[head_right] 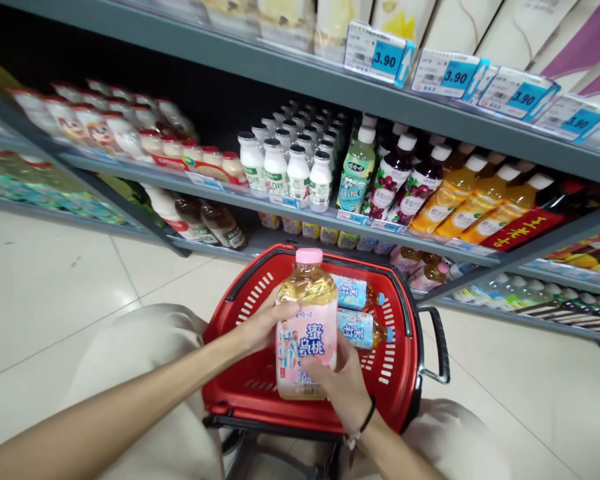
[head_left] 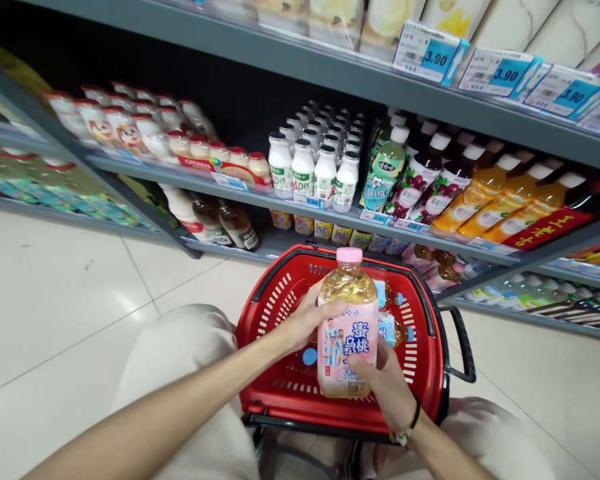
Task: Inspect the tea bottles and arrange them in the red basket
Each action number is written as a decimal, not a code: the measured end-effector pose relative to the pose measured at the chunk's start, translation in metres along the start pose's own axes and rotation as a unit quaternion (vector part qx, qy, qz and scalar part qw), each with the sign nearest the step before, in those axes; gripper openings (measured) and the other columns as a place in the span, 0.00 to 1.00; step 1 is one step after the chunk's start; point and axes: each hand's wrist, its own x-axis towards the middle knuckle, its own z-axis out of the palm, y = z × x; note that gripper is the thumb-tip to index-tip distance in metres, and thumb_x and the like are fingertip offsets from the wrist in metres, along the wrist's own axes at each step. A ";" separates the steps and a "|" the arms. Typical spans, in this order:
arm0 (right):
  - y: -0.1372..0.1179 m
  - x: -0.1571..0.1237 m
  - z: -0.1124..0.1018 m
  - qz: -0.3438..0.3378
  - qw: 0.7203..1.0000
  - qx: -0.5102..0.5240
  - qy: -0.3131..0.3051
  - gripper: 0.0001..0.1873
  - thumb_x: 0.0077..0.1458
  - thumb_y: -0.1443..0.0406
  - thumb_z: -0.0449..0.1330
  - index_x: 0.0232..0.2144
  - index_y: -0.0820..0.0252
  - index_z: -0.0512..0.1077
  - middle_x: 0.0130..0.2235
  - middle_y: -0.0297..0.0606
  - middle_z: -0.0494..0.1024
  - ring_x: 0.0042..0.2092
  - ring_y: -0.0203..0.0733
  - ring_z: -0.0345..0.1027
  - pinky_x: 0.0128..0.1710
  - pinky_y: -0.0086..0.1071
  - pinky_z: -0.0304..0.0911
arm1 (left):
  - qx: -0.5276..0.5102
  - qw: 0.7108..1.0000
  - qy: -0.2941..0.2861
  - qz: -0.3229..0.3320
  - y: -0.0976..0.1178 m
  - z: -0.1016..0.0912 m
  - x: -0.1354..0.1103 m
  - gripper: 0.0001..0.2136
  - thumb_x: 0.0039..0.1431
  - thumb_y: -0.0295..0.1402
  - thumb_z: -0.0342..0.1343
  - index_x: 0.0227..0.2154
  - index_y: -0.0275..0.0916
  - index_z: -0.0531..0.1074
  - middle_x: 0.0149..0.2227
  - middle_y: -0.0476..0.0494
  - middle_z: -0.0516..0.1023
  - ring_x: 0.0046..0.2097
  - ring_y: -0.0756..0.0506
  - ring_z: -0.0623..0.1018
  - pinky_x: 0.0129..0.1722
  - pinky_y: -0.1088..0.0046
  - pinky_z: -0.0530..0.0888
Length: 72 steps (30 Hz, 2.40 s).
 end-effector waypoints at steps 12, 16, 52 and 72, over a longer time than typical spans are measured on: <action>0.010 0.002 0.005 -0.112 0.993 -0.038 -0.004 0.27 0.36 0.62 0.80 0.38 0.51 0.74 0.42 0.39 0.86 0.46 0.54 0.82 0.49 0.44 0.79 | 0.065 0.985 -0.121 0.104 0.033 0.007 -0.014 0.44 0.48 0.45 0.75 0.66 0.36 0.67 0.56 0.31 0.80 0.59 0.31 0.79 0.62 0.53 0.74; 0.021 0.002 0.000 -0.110 0.993 -0.021 -0.025 0.26 0.42 0.57 0.80 0.41 0.53 0.75 0.46 0.42 0.86 0.46 0.53 0.82 0.50 0.44 0.78 | 0.051 0.989 -0.108 0.091 0.025 0.005 -0.016 0.43 0.45 0.43 0.78 0.64 0.36 0.69 0.55 0.32 0.80 0.58 0.32 0.79 0.60 0.56 0.74; -0.008 0.025 -0.014 -0.091 0.995 0.047 -0.010 0.27 0.51 0.44 0.69 0.41 0.58 0.75 0.39 0.42 0.83 0.45 0.52 0.79 0.41 0.40 0.78 | -0.112 0.974 0.167 -0.104 0.007 0.005 0.014 0.32 0.58 0.60 0.60 0.44 0.29 0.81 0.42 0.30 0.85 0.44 0.35 0.82 0.46 0.62 0.77; -0.004 0.014 -0.038 -0.448 0.799 -0.396 -0.060 0.33 0.39 0.51 0.80 0.45 0.55 0.75 0.40 0.47 0.83 0.40 0.55 0.79 0.42 0.47 0.75 | -0.205 0.957 0.200 -0.051 0.001 0.001 0.005 0.18 0.56 0.46 0.55 0.32 0.35 0.81 0.33 0.36 0.84 0.39 0.36 0.84 0.48 0.57 0.82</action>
